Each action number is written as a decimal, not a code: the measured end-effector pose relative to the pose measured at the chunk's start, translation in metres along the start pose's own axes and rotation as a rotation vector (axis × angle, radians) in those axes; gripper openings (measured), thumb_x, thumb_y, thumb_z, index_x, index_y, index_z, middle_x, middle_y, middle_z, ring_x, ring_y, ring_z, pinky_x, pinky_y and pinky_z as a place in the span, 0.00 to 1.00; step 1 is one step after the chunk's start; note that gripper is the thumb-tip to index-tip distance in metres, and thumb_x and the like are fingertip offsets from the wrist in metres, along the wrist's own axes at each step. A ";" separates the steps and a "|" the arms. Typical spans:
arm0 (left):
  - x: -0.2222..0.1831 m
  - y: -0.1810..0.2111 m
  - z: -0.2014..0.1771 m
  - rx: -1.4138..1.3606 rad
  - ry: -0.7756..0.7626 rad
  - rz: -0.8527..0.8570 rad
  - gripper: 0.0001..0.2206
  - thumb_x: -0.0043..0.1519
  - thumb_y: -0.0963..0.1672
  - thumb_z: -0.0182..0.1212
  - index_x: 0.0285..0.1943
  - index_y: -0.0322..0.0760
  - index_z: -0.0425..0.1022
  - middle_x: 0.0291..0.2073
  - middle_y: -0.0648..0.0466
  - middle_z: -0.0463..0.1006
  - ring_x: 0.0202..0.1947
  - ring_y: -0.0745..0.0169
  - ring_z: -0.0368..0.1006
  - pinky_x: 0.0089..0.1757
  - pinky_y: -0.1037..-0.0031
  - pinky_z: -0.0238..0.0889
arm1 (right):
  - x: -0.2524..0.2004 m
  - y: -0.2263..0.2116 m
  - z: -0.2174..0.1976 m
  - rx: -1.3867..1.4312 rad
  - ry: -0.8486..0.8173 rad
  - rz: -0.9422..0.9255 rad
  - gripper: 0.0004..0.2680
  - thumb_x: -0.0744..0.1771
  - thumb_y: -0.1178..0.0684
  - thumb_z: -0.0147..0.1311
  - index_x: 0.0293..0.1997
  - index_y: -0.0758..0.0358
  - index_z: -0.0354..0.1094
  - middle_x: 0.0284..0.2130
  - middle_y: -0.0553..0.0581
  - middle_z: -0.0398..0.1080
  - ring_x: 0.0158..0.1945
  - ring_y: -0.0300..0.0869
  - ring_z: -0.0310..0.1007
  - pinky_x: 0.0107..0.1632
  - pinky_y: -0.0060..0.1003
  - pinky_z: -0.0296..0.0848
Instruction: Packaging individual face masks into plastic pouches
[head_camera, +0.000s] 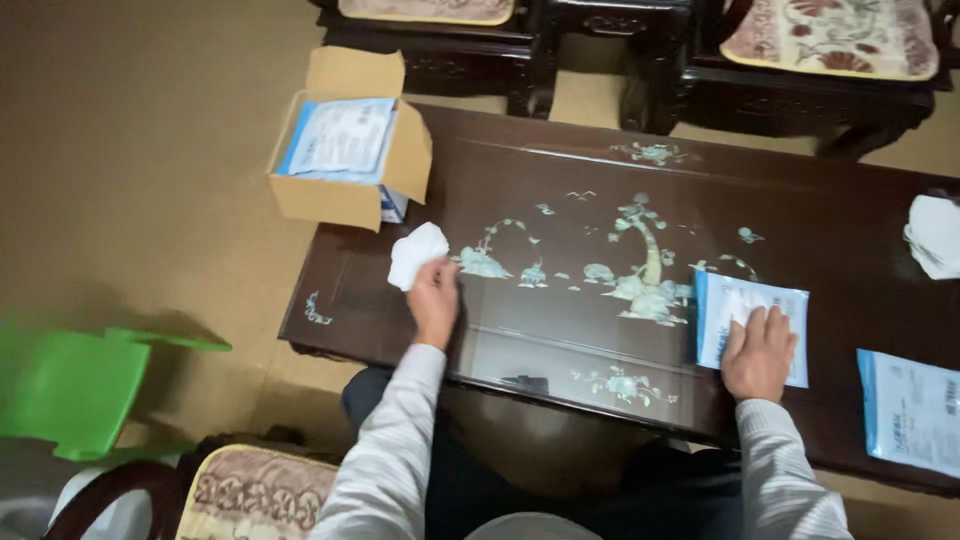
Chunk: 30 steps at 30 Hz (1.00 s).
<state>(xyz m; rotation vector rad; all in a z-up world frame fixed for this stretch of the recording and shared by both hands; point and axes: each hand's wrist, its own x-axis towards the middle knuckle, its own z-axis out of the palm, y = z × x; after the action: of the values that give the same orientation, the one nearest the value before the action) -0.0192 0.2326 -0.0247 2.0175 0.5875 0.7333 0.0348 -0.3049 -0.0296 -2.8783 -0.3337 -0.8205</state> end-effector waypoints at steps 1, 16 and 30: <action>0.013 -0.012 -0.014 0.128 0.135 0.114 0.08 0.64 0.46 0.61 0.48 0.42 0.82 0.40 0.54 0.83 0.37 0.54 0.79 0.43 0.65 0.69 | 0.006 -0.010 -0.017 0.057 -0.057 0.010 0.17 0.75 0.50 0.40 0.64 0.80 0.61 0.63 0.81 0.61 0.64 0.76 0.59 0.60 0.72 0.59; 0.045 -0.031 -0.058 0.479 -0.115 -0.213 0.23 0.56 0.49 0.74 0.55 0.32 0.77 0.48 0.39 0.71 0.49 0.33 0.68 0.46 0.50 0.66 | 0.010 -0.015 -0.023 0.031 -0.088 -0.006 0.16 0.74 0.51 0.41 0.62 0.78 0.60 0.61 0.77 0.61 0.62 0.70 0.59 0.58 0.66 0.59; 0.056 -0.040 -0.061 0.431 -0.188 -0.302 0.33 0.54 0.51 0.75 0.65 0.33 0.71 0.52 0.40 0.70 0.54 0.33 0.68 0.53 0.52 0.62 | 0.006 -0.015 -0.020 0.108 -0.120 0.080 0.18 0.74 0.49 0.40 0.67 0.78 0.60 0.66 0.78 0.58 0.67 0.74 0.55 0.65 0.72 0.53</action>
<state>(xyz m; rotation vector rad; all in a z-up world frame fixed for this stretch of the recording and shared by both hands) -0.0262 0.3242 -0.0170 2.2827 0.9749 0.2432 0.0264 -0.2933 -0.0081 -2.8255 -0.2639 -0.5989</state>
